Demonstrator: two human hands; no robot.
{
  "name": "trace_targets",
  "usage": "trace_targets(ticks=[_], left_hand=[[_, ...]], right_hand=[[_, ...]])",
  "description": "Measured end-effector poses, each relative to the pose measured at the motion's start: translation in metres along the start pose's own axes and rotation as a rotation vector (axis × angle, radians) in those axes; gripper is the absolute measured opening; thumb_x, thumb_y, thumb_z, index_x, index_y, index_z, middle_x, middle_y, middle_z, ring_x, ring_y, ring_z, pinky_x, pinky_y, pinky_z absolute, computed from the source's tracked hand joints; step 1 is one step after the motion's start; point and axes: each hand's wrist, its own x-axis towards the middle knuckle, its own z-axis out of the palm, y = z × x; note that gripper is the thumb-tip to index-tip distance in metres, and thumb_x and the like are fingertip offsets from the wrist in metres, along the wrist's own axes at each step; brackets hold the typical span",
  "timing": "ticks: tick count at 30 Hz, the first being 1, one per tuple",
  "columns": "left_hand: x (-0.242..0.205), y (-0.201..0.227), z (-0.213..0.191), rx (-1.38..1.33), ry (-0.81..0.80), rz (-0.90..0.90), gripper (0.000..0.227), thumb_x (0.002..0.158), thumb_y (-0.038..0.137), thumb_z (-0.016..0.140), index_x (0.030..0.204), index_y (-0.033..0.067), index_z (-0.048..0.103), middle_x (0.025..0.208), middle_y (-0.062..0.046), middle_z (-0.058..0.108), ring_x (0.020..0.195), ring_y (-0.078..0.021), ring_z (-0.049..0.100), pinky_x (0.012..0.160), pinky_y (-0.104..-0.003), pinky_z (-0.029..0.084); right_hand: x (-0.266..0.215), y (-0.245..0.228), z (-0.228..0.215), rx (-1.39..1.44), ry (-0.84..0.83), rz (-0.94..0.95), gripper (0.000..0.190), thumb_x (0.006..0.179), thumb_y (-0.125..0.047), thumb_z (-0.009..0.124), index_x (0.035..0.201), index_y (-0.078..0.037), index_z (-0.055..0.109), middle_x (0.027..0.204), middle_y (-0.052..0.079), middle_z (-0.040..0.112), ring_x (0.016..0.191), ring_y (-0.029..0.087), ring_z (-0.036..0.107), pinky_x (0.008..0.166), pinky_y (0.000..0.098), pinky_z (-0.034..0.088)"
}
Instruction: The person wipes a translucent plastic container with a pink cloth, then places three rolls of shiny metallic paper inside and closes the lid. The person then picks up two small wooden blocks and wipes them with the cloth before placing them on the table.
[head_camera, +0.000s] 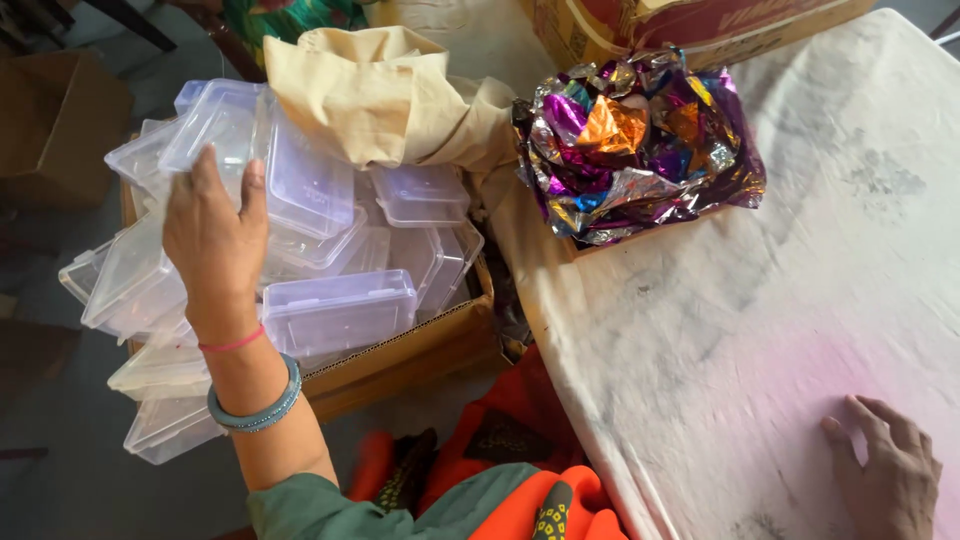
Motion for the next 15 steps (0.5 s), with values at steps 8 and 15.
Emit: trace_targets(ticks=[8,15], left_hand=[[-0.012,-0.011,0.057,-0.096,-0.080,-0.251,0.059,0.095,0.043,0.082,0.132,0.0005,0.065,0.100,-0.022,0.074,0.092,-0.0434,0.069,0.084,-0.054,0.052],[-0.044,-0.017,-0.006,-0.167,0.456,0.073,0.036,0.110,0.021,0.070,0.134,-0.0027,0.058,0.129,-0.019,0.070,0.115,-0.0327,0.071,0.099,-0.041,0.060]], right_hand=[[-0.004,-0.005,-0.021,0.186,0.043,0.015,0.033,0.111,-0.040,0.064,0.134,-0.017,0.070,0.137,0.002,0.062,0.128,0.026,0.055,0.110,0.0391,0.043],[0.014,-0.032,-0.049,0.225,0.048,0.051,0.035,0.100,-0.034,0.066,0.128,-0.014,0.071,0.136,0.005,0.066,0.128,0.029,0.059,0.108,0.0428,0.046]])
